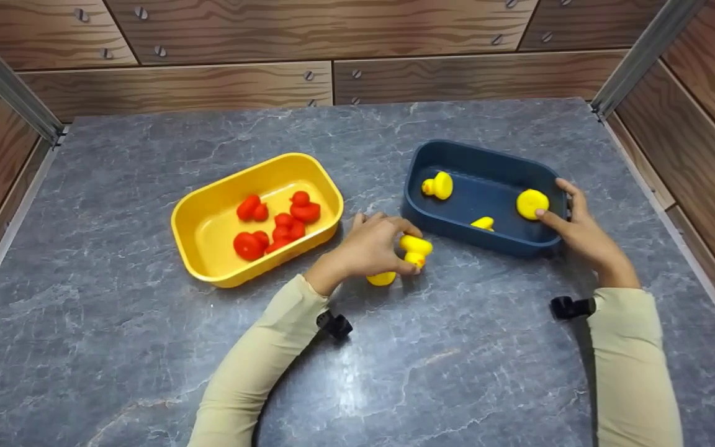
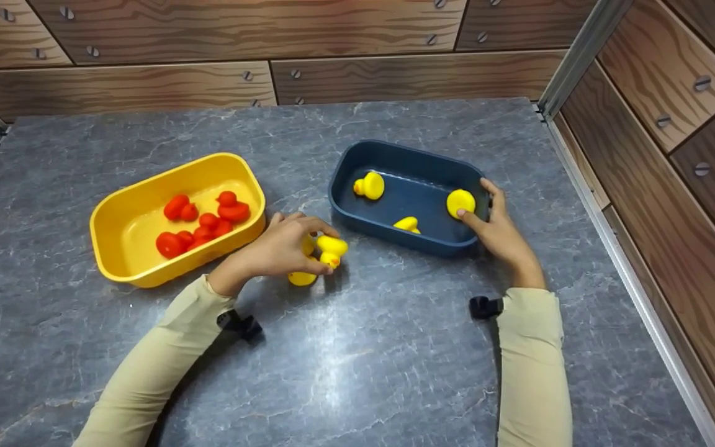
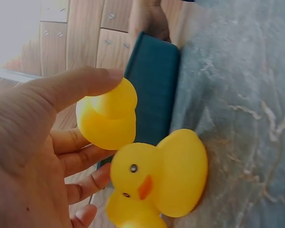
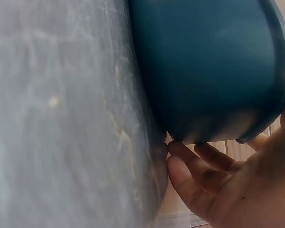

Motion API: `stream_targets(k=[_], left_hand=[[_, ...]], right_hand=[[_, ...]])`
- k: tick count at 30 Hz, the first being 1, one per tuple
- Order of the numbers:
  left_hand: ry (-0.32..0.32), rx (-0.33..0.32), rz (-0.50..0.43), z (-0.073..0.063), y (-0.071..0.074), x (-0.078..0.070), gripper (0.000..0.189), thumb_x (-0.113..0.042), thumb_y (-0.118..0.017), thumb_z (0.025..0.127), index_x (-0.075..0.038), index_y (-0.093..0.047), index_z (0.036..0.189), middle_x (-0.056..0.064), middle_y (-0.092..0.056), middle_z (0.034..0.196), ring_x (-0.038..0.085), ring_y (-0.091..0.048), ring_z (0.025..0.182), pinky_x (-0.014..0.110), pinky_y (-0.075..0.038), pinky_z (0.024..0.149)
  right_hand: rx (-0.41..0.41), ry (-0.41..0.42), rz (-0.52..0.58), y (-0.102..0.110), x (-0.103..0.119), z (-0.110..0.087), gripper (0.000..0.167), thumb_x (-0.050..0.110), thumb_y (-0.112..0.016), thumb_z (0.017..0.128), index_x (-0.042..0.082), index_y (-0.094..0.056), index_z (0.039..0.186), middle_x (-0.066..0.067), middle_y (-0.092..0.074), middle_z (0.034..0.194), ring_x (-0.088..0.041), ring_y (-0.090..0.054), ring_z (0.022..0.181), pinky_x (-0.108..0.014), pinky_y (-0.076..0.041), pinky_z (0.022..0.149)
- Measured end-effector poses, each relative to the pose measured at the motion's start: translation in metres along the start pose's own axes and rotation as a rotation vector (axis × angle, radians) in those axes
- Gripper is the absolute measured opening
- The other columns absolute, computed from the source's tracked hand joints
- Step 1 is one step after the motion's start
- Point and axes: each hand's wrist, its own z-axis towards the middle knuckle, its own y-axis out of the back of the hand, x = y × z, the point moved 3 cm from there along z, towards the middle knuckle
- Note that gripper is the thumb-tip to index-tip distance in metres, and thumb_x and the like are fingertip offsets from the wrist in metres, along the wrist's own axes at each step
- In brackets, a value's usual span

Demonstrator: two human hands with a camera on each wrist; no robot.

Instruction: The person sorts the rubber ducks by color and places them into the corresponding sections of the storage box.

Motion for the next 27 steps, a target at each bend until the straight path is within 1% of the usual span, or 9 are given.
stream_targets(k=[3,6,9,11,14,18,22,25,27], left_hand=[[0.005,-0.016,-0.066,0.0,0.004,0.0,0.055,-0.04,-0.082,0.074,-0.024,-0.063,0.123,-0.007,-0.062,0.127,0.018,-0.049,0.117,0.046,-0.024,0.106],[-0.004,-0.049,-0.137,0.0,0.007,-0.001,0.055,-0.039,-0.081,0.075,-0.022,-0.062,0.124,-0.005,-0.061,0.127,0.02,-0.05,0.118,0.046,-0.026,0.107],[-0.025,-0.094,-0.198,0.001,0.009,-0.002,0.056,-0.037,-0.08,0.076,-0.021,-0.062,0.125,-0.004,-0.062,0.125,0.021,-0.052,0.117,0.042,-0.03,0.102],[-0.038,-0.128,-0.242,0.001,0.01,-0.002,0.055,-0.037,-0.08,0.076,-0.02,-0.063,0.125,-0.004,-0.063,0.123,0.021,-0.053,0.115,0.039,-0.032,0.096],[-0.041,-0.177,-0.305,0.0,0.012,-0.002,0.055,-0.036,-0.081,0.076,-0.021,-0.063,0.125,-0.006,-0.063,0.121,0.019,-0.053,0.112,0.037,-0.033,0.094],[-0.053,-0.238,-0.412,-0.004,0.016,0.002,0.054,-0.031,-0.082,0.075,-0.019,-0.063,0.124,-0.003,-0.063,0.12,0.018,-0.053,0.109,0.036,-0.041,0.094],[-0.069,-0.273,-0.506,-0.007,0.02,0.006,0.055,-0.028,-0.082,0.075,-0.016,-0.062,0.125,0.001,-0.061,0.121,0.019,-0.051,0.108,0.042,-0.045,0.094],[-0.068,-0.292,-0.537,-0.007,0.023,0.005,0.056,-0.029,-0.082,0.076,-0.014,-0.062,0.125,0.002,-0.061,0.122,0.02,-0.05,0.109,0.046,-0.044,0.097],[-0.071,-0.303,-0.55,-0.007,0.024,0.005,0.056,-0.029,-0.082,0.075,-0.014,-0.062,0.125,0.003,-0.061,0.122,0.02,-0.05,0.109,0.045,-0.043,0.097]], right_hand=[[0.001,-0.002,-0.001,0.001,0.0,-0.001,0.087,0.038,-0.053,0.098,0.019,0.011,0.153,-0.025,0.018,0.157,-0.044,0.007,0.145,-0.058,-0.006,0.117],[-0.008,-0.001,-0.006,0.002,0.0,-0.002,0.087,0.038,-0.053,0.098,0.018,0.011,0.153,-0.026,0.018,0.157,-0.045,0.008,0.145,-0.06,-0.005,0.116],[-0.014,-0.002,-0.013,0.002,-0.001,-0.003,0.088,0.038,-0.054,0.097,0.017,0.011,0.153,-0.027,0.018,0.156,-0.046,0.008,0.145,-0.06,-0.005,0.116],[-0.016,-0.003,-0.016,0.002,-0.001,-0.003,0.088,0.038,-0.054,0.097,0.016,0.01,0.153,-0.028,0.016,0.156,-0.046,0.006,0.145,-0.06,-0.006,0.116],[-0.016,-0.005,-0.014,0.002,-0.002,-0.003,0.089,0.039,-0.054,0.097,0.016,0.011,0.153,-0.028,0.017,0.156,-0.046,0.007,0.145,-0.06,-0.006,0.116],[-0.01,0.0,-0.014,-0.002,-0.001,-0.001,0.089,0.039,-0.054,0.097,0.016,0.01,0.153,-0.026,0.019,0.156,-0.046,0.011,0.145,-0.061,-0.004,0.116],[-0.006,0.0,-0.011,-0.003,0.001,0.0,0.088,0.038,-0.055,0.097,0.016,0.01,0.153,-0.025,0.019,0.157,-0.045,0.01,0.145,-0.06,-0.004,0.116],[-0.011,0.006,-0.009,-0.002,0.0,0.0,0.088,0.037,-0.054,0.097,0.016,0.01,0.153,-0.025,0.018,0.157,-0.044,0.008,0.145,-0.059,-0.005,0.117],[-0.01,0.009,-0.008,-0.001,0.0,0.0,0.087,0.036,-0.053,0.098,0.016,0.01,0.153,-0.025,0.017,0.157,-0.043,0.005,0.146,-0.058,-0.006,0.117]])
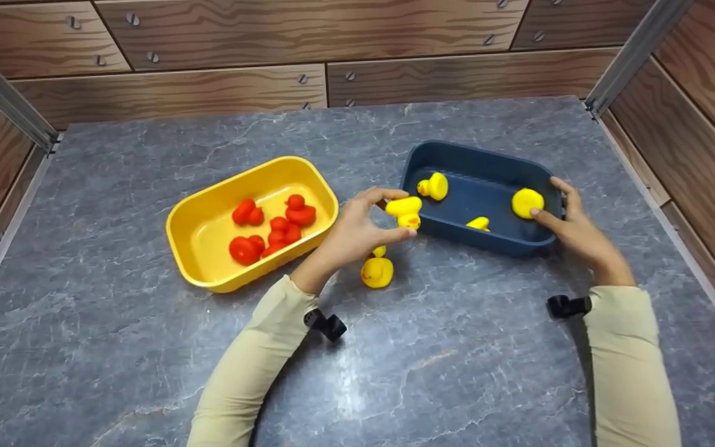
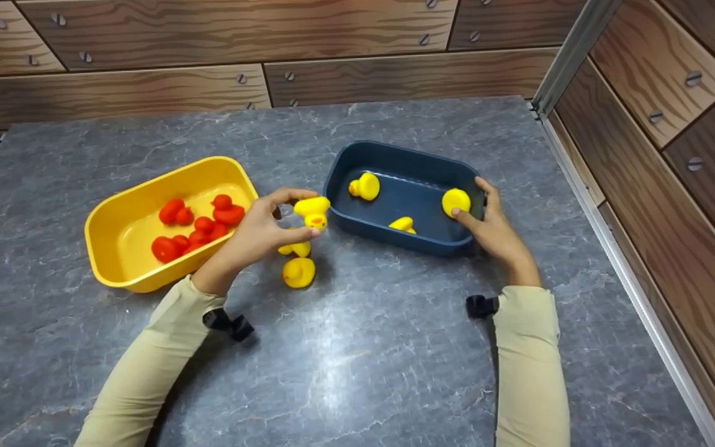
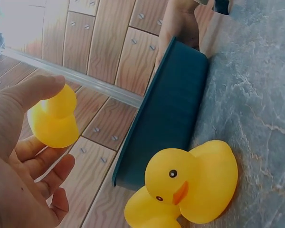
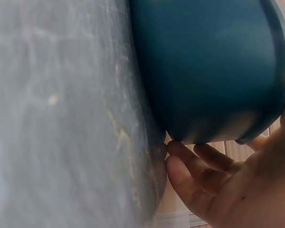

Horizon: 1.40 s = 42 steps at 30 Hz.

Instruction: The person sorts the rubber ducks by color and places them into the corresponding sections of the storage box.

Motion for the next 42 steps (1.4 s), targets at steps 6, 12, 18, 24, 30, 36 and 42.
stream_targets(k=[6,12,18,24,30,36,42], left_hand=[[0.009,-0.019,-0.004,0.004,0.001,-0.001,0.056,-0.03,-0.083,0.074,-0.017,-0.063,0.125,0.0,-0.061,0.118,0.017,-0.05,0.108,0.032,-0.041,0.091],[0.008,-0.021,-0.023,0.014,-0.001,-0.006,0.056,-0.029,-0.082,0.077,-0.016,-0.061,0.127,0.001,-0.06,0.122,0.018,-0.049,0.109,0.031,-0.041,0.092],[0.013,-0.042,-0.038,0.027,-0.008,-0.019,0.056,-0.027,-0.081,0.078,-0.016,-0.06,0.129,0.0,-0.06,0.122,0.016,-0.05,0.108,0.027,-0.042,0.09],[0.006,-0.079,-0.052,0.041,-0.022,-0.031,0.057,-0.026,-0.081,0.078,-0.014,-0.06,0.129,0.002,-0.061,0.119,0.017,-0.054,0.107,0.022,-0.044,0.086],[0.052,-0.096,-0.023,0.048,-0.032,-0.031,0.057,-0.029,-0.08,0.078,-0.017,-0.06,0.13,0.001,-0.06,0.122,0.019,-0.055,0.11,0.019,-0.046,0.082],[0.063,-0.12,-0.009,0.055,-0.034,-0.027,0.056,-0.028,-0.08,0.078,-0.016,-0.06,0.129,0.001,-0.062,0.12,0.021,-0.059,0.108,0.018,-0.048,0.08],[0.078,-0.141,0.038,0.061,-0.039,-0.028,0.056,-0.031,-0.08,0.078,-0.019,-0.06,0.129,-0.001,-0.063,0.118,0.018,-0.058,0.108,0.017,-0.046,0.08]], right_hand=[[0.023,-0.003,0.011,-0.001,0.001,0.001,0.085,0.035,-0.052,0.099,0.018,0.012,0.153,-0.024,0.015,0.158,-0.04,-0.001,0.145,-0.053,-0.011,0.117],[0.006,-0.007,0.002,0.001,0.002,-0.001,0.086,0.035,-0.053,0.098,0.016,0.011,0.153,-0.026,0.017,0.157,-0.044,0.004,0.145,-0.057,-0.007,0.117],[0.0,-0.003,-0.002,0.002,0.001,-0.002,0.087,0.035,-0.053,0.098,0.015,0.011,0.153,-0.027,0.015,0.157,-0.045,0.004,0.145,-0.058,-0.005,0.117],[0.007,-0.006,-0.002,0.003,0.0,0.0,0.087,0.035,-0.053,0.098,0.016,0.012,0.153,-0.026,0.016,0.157,-0.045,0.006,0.145,-0.059,-0.005,0.117],[0.0,0.007,-0.007,0.0,0.0,0.001,0.086,0.033,-0.053,0.098,0.014,0.011,0.153,-0.03,0.01,0.156,-0.045,0.0,0.144,-0.058,-0.008,0.117],[0.005,0.017,0.004,-0.001,0.002,0.0,0.088,0.035,-0.053,0.098,0.014,0.011,0.153,-0.027,0.011,0.157,-0.043,0.0,0.145,-0.056,-0.009,0.117],[0.018,0.003,-0.007,0.0,0.003,-0.001,0.088,0.038,-0.052,0.098,0.016,0.013,0.153,-0.027,0.016,0.156,-0.045,0.005,0.145,-0.06,-0.01,0.116]])
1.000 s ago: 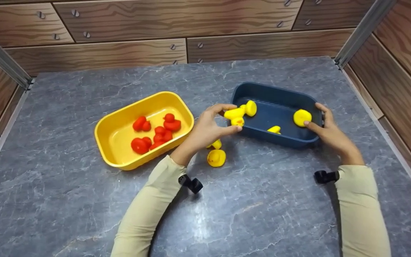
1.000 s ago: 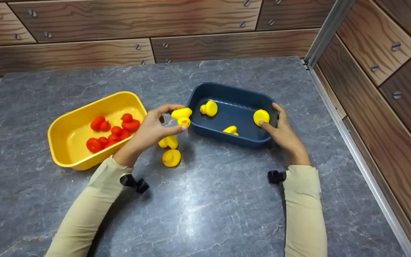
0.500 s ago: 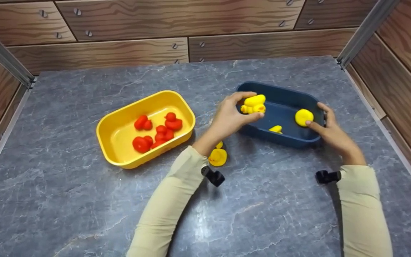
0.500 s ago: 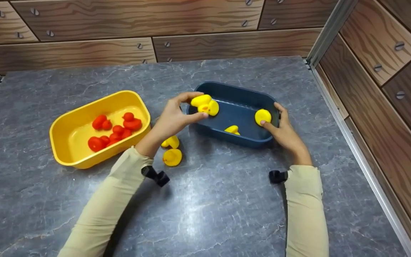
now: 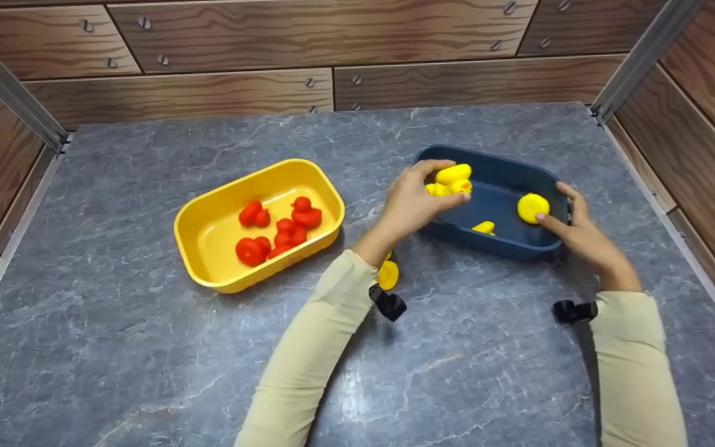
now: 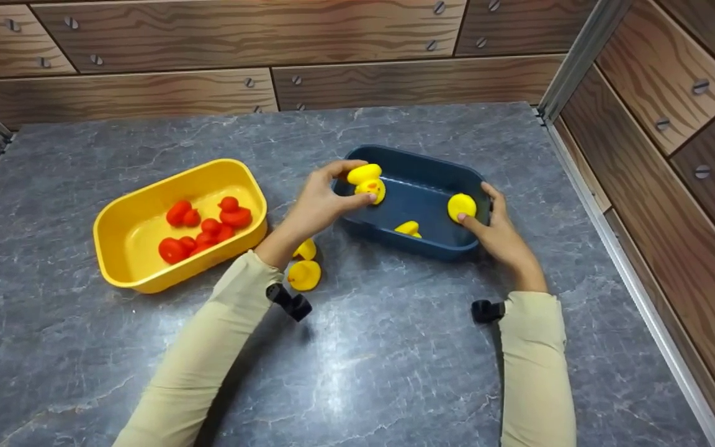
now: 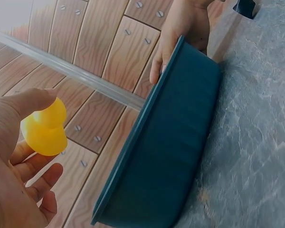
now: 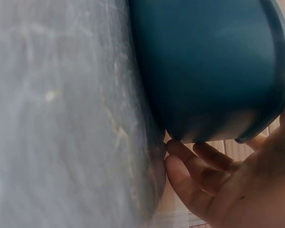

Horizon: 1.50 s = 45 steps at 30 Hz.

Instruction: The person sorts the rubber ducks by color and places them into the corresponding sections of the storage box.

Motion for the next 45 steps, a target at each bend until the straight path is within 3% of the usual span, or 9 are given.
stream_targets(k=[3,10,16,28,35,45], left_hand=[[-0.009,-0.001,0.005,0.002,-0.005,-0.002,0.056,-0.032,-0.08,0.078,-0.02,-0.06,0.13,-0.003,-0.062,0.119,0.018,-0.056,0.109,0.019,-0.045,0.081],[0.0,-0.002,0.026,0.002,-0.007,-0.006,0.059,-0.039,-0.078,0.08,-0.026,-0.057,0.133,-0.008,-0.054,0.136,0.012,-0.046,0.126,0.036,-0.036,0.105],[-0.023,0.025,0.017,-0.002,-0.001,-0.003,0.06,-0.038,-0.077,0.081,-0.025,-0.055,0.135,-0.007,-0.054,0.137,0.014,-0.045,0.126,0.037,-0.039,0.103],[-0.127,0.082,-0.063,-0.019,0.019,-0.004,0.064,-0.034,-0.077,0.082,-0.021,-0.051,0.138,-0.003,-0.053,0.138,0.014,-0.045,0.122,0.032,-0.04,0.101],[-0.182,0.074,-0.049,-0.034,0.038,-0.003,0.064,-0.033,-0.078,0.081,-0.018,-0.051,0.137,0.0,-0.055,0.134,0.014,-0.047,0.122,0.035,-0.038,0.106],[-0.18,0.132,0.032,-0.054,0.064,0.009,0.071,-0.035,-0.081,0.077,-0.019,-0.048,0.139,0.001,-0.054,0.136,0.019,-0.045,0.127,0.035,-0.037,0.107]], right_hand=[[-0.001,-0.001,-0.003,0.001,-0.001,0.0,0.088,0.037,-0.052,0.098,0.016,0.014,0.153,-0.028,0.016,0.156,-0.046,0.006,0.145,-0.06,-0.009,0.116],[0.005,-0.036,-0.028,0.001,-0.002,0.0,0.091,0.04,-0.053,0.098,0.017,0.016,0.153,-0.031,0.015,0.154,-0.049,0.004,0.144,-0.061,-0.011,0.115],[0.001,-0.033,-0.03,0.0,-0.002,0.001,0.091,0.04,-0.053,0.097,0.017,0.016,0.153,-0.031,0.015,0.154,-0.05,0.003,0.143,-0.062,-0.011,0.115],[0.003,-0.036,-0.009,0.0,-0.003,0.003,0.089,0.037,-0.052,0.098,0.017,0.015,0.153,-0.028,0.019,0.155,-0.047,0.009,0.144,-0.061,-0.008,0.115],[-0.004,-0.03,-0.013,0.001,-0.002,0.003,0.089,0.037,-0.052,0.098,0.017,0.015,0.153,-0.028,0.018,0.155,-0.047,0.008,0.144,-0.061,-0.008,0.116],[-0.01,-0.031,-0.023,0.001,-0.002,0.002,0.089,0.038,-0.052,0.098,0.016,0.015,0.153,-0.03,0.015,0.155,-0.048,0.006,0.144,-0.06,-0.008,0.116]])
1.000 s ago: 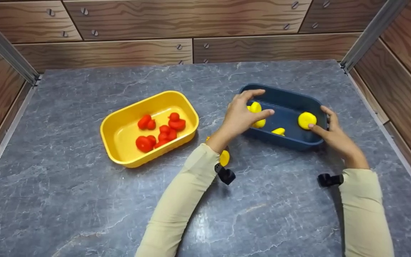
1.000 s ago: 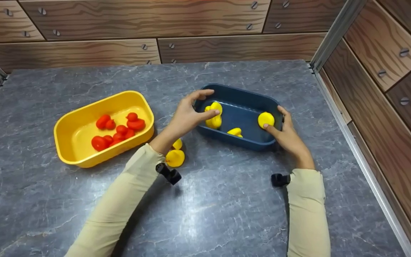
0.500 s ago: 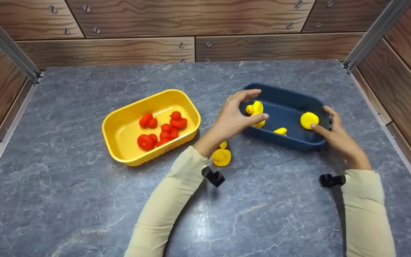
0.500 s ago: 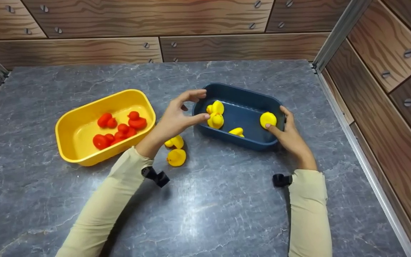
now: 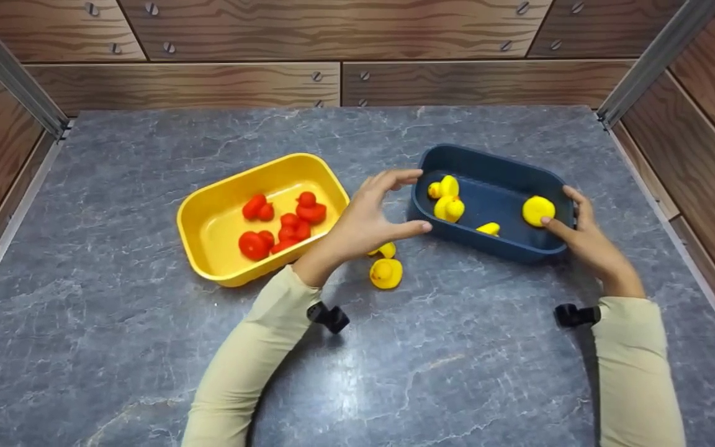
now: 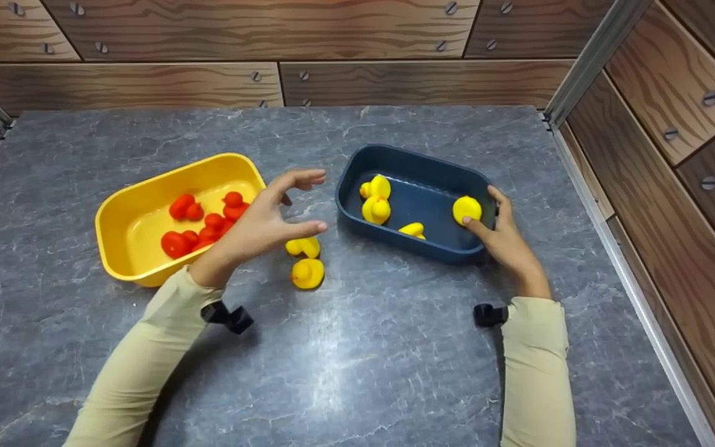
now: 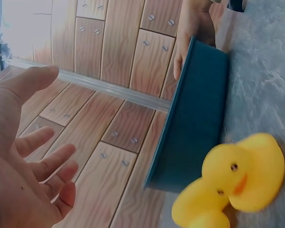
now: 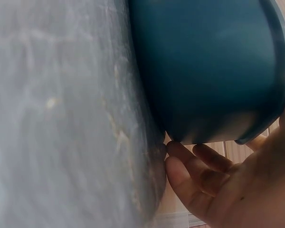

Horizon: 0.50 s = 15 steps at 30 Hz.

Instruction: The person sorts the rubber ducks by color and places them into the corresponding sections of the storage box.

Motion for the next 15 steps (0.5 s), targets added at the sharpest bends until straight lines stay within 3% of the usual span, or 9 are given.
stream_targets(k=[9,15], left_hand=[[-0.007,0.04,0.062,-0.022,0.008,0.012,0.069,-0.029,-0.081,0.076,-0.014,-0.052,0.137,0.004,-0.055,0.134,0.022,-0.049,0.119,0.037,-0.04,0.102],[0.041,0.108,0.124,-0.034,0.011,0.02,0.07,-0.037,-0.081,0.075,-0.018,-0.053,0.136,0.002,-0.055,0.133,0.025,-0.05,0.12,0.039,-0.042,0.1]], right_hand=[[0.013,0.006,0.023,0.0,0.0,-0.002,0.088,0.038,-0.051,0.099,0.018,0.016,0.152,-0.027,0.014,0.156,-0.043,0.003,0.144,-0.053,-0.011,0.118],[0.006,0.018,0.028,-0.001,0.002,-0.001,0.088,0.037,-0.052,0.098,0.017,0.014,0.153,-0.029,0.012,0.155,-0.044,0.003,0.144,-0.055,-0.01,0.117]])
